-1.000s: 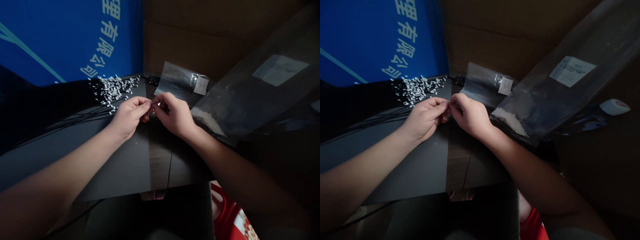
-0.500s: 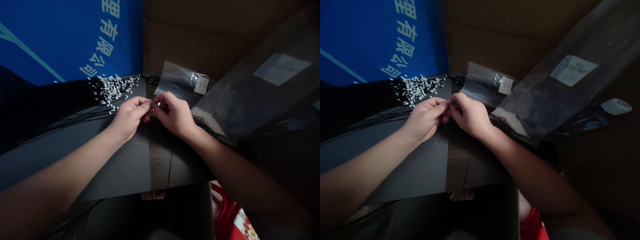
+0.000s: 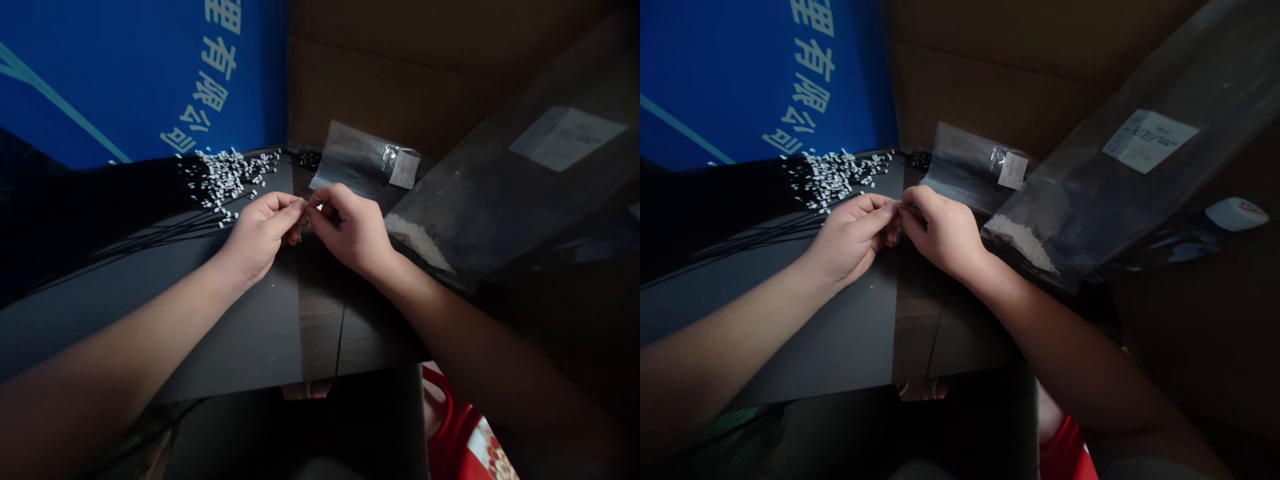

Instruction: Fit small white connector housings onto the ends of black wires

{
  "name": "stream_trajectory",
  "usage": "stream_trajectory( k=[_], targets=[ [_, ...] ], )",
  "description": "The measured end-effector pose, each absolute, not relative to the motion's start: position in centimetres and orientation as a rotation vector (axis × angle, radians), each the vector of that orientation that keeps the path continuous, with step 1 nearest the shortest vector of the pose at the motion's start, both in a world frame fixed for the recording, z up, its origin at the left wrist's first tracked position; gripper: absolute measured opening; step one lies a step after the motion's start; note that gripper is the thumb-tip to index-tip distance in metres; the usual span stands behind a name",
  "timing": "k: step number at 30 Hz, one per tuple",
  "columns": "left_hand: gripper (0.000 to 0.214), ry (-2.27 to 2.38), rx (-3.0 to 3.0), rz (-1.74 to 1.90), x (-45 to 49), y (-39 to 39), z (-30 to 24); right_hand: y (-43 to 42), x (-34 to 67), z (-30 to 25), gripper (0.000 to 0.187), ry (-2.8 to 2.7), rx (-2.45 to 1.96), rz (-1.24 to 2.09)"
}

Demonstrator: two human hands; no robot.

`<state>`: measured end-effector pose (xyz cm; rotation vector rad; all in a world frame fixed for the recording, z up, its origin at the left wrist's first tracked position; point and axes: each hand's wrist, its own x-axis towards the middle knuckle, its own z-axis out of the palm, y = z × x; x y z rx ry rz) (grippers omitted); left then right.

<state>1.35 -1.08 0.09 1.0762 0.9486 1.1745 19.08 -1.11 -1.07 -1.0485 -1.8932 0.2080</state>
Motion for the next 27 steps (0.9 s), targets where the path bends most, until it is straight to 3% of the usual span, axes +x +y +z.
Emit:
stream_trajectory(
  k=[27],
  targets=[
    [0.017, 1.013, 1.083, 1.206, 1.68, -1.08, -0.04, -1.16, 18.88, -1.45, 0.009, -1.925, -1.028, 0.367]
  ],
)
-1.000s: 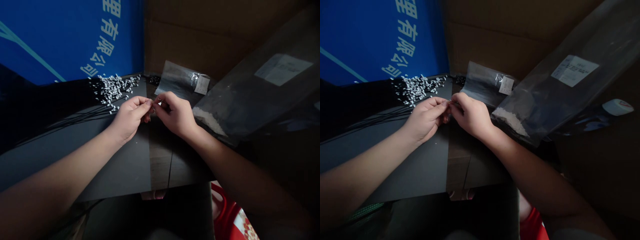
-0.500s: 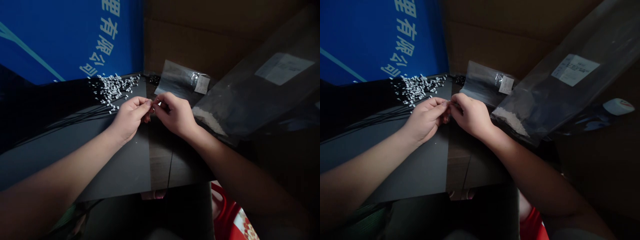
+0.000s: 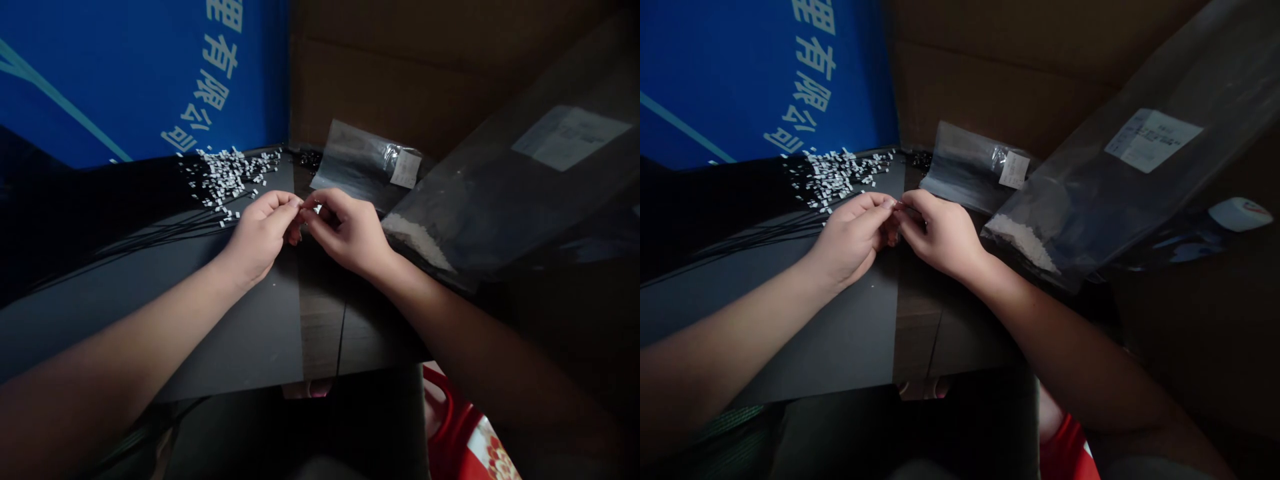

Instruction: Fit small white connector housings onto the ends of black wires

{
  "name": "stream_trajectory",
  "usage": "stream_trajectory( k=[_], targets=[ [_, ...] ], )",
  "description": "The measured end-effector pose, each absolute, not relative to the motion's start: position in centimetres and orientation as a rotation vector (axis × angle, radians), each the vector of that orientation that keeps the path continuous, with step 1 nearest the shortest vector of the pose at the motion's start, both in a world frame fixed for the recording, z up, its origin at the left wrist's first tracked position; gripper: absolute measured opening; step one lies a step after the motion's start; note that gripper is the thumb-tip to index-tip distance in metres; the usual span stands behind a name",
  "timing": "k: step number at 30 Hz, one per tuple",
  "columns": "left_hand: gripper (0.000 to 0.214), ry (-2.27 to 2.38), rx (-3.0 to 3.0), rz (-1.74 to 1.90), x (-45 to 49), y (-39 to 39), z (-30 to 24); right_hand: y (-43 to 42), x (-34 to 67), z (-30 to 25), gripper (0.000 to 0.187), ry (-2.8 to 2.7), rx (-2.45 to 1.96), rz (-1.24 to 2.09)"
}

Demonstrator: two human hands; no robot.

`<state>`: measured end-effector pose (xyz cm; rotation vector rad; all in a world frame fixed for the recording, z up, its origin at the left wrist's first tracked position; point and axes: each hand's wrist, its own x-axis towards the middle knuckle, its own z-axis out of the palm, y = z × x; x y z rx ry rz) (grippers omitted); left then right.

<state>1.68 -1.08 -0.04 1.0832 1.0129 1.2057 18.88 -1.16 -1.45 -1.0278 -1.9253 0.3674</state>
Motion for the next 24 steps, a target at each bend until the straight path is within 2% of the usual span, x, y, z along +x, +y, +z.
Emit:
stream_trajectory(
  k=[9, 24],
  targets=[
    [0.017, 0.992, 1.220, 1.185, 1.26, -1.05, -0.20, -0.96, 18.92, -1.47, 0.017, -1.853, -0.939, 0.487],
    [0.012, 0.883, 1.117, 1.140, 0.88, -0.75, -0.01, -0.42, 19.27, -1.39, 0.017, -1.801, -0.912, 0.529]
  ],
)
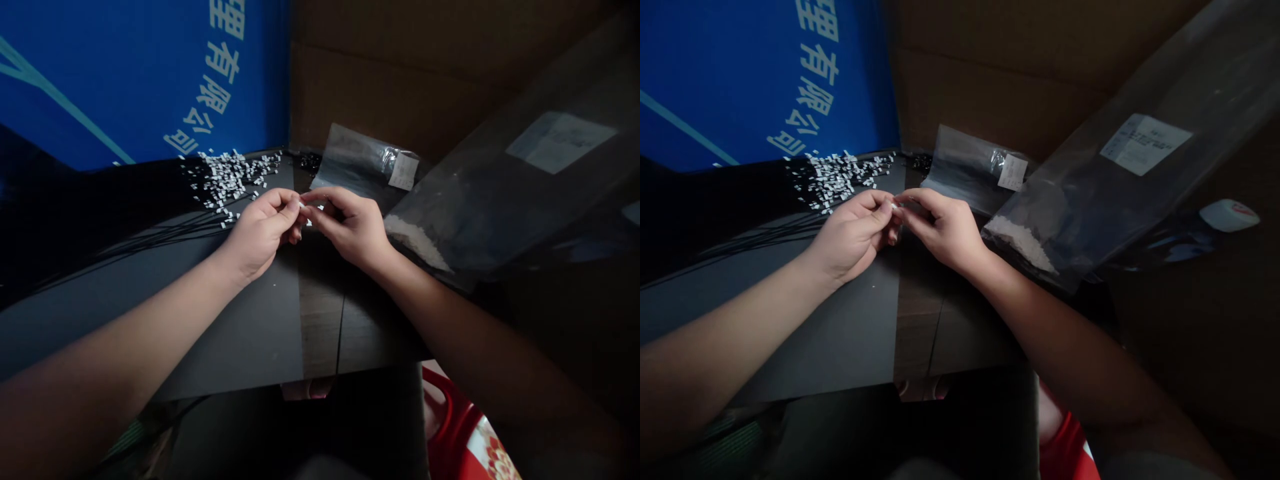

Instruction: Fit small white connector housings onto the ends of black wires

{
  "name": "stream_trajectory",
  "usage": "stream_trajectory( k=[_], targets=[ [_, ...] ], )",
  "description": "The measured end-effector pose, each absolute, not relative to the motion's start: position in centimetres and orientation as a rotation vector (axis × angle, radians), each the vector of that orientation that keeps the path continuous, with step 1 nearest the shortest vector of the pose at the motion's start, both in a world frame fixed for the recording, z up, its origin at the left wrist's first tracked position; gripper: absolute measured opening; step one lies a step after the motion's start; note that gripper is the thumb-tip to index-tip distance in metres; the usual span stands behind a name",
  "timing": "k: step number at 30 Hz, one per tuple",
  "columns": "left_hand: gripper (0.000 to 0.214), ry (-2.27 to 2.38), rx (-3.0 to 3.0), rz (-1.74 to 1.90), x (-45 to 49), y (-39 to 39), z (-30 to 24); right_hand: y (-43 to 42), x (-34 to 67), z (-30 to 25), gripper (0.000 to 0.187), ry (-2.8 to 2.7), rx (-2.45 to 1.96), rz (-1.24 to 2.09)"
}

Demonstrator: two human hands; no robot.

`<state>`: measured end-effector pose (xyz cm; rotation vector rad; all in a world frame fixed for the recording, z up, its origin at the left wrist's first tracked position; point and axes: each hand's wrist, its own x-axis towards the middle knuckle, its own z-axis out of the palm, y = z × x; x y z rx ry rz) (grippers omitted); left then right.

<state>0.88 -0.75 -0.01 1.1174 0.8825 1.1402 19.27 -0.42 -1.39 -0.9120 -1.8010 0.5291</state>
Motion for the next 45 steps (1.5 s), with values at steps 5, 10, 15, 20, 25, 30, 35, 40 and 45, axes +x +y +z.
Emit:
stream_trajectory(
  k=[5, 10, 15, 20, 25, 30, 35, 40, 45],
  targets=[
    [0.011, 0.847, 1.130, 1.153, 0.83, -0.73, -0.10, -0.48, 19.40, -1.22, 0.021, -1.787, -0.943, 0.511],
    [0.012, 0.840, 1.166, 1.166, 0.88, -0.76, -0.14, -0.62, 19.44, -1.11, 0.020, -1.807, -0.959, 0.483],
    [0.012, 0.833, 1.173, 1.169, 0.91, -0.79, -0.19, -0.70, 19.50, -1.13, 0.018, -1.809, -0.899, 0.466],
    [0.011, 0.857, 1.174, 1.160, 0.97, -0.91, -0.16, -0.72, 19.48, -1.12, 0.018, -1.836, -0.912, 0.457],
    [0.011, 0.861, 1.180, 1.169, 1.01, -0.95, -0.03, -0.82, 19.40, -0.96, 0.016, -1.817, -0.899, 0.470],
    [0.012, 0.884, 1.178, 1.167, 1.05, -0.99, 0.07, -0.78, 19.40, -1.11, 0.016, -1.821, -0.894, 0.482],
    [0.013, 0.904, 1.177, 1.169, 1.04, -1.01, 0.00, -0.62, 19.48, -1.37, 0.017, -1.819, -0.877, 0.466],
    [0.012, 0.896, 1.189, 1.184, 1.01, -0.97, 0.04, -0.68, 19.48, -1.38, 0.018, -1.822, -0.884, 0.450],
    [0.013, 0.920, 1.231, 1.230, 1.05, -1.05, -0.09, -0.87, 19.42, -1.25, 0.016, -1.808, -0.902, 0.428]
  ],
)
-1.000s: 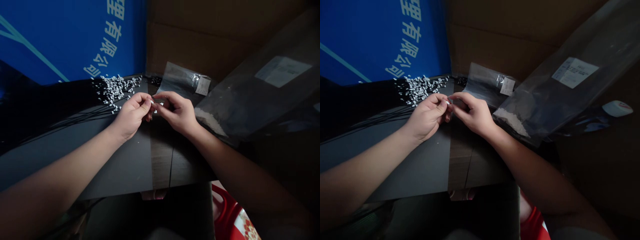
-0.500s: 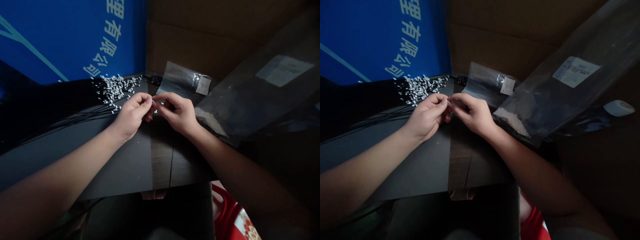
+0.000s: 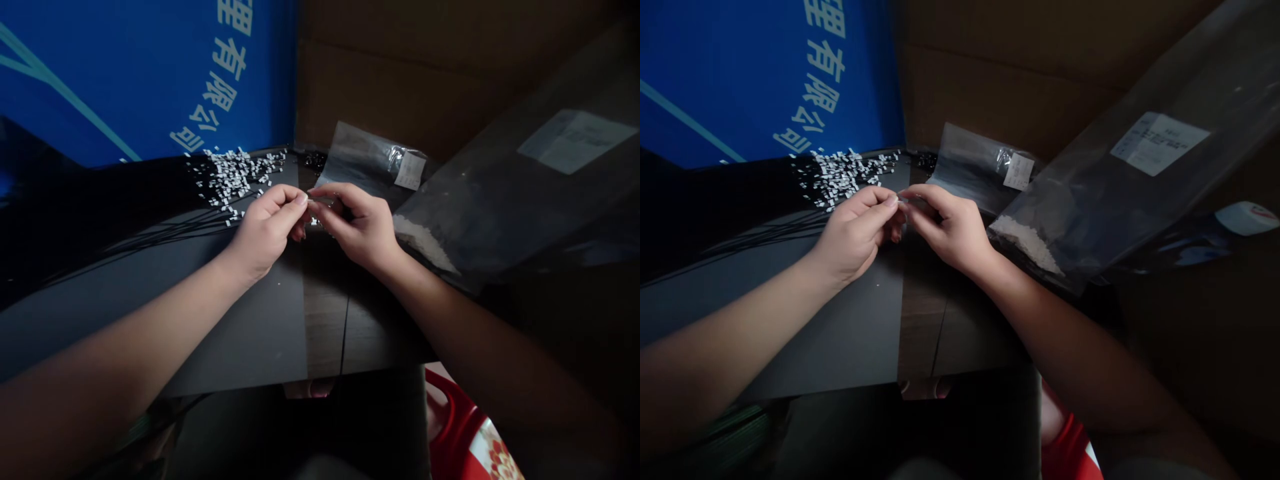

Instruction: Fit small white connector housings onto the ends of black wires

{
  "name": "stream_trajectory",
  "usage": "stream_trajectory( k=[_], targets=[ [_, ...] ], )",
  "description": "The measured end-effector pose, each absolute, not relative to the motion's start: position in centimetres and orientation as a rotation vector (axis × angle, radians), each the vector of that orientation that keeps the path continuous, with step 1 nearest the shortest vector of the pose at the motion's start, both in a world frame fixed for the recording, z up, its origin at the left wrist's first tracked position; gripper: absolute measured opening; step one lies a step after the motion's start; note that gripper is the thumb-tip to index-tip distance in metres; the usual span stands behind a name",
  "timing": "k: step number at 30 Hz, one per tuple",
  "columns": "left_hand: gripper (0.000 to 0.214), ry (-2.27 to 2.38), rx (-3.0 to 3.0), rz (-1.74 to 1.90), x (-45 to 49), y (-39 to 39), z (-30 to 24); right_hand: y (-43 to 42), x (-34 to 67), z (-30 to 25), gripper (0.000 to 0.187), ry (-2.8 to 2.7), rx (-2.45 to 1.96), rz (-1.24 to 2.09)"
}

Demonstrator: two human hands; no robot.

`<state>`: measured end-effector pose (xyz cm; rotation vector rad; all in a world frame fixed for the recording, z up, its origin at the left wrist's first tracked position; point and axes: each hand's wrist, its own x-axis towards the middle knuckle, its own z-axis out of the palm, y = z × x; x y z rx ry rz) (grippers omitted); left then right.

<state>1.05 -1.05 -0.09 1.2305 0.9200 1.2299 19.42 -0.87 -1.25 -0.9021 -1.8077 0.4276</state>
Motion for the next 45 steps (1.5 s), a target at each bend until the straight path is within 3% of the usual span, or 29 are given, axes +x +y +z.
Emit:
stream_trajectory(
  k=[10, 20, 31, 45],
  targets=[
    [0.017, 1.010, 1.422, 1.268, 0.90, -1.03, -0.54, -0.99, 19.35, -0.96, 0.004, -1.798, -0.917, 0.393],
    [0.015, 0.924, 1.282, 1.259, 0.99, -0.99, -0.38, -0.75, 19.41, -1.04, 0.005, -1.803, -0.839, 0.410],
    [0.030, 0.727, 0.877, 1.093, 0.50, -0.35, -0.46, -0.77, 19.46, -1.02, 0.012, -1.796, -0.735, 0.339],
    [0.032, 0.731, 0.969, 1.110, 0.50, -0.65, -0.18, -0.96, 19.51, -0.85, 0.012, -1.850, -0.780, 0.178]
  ],
)
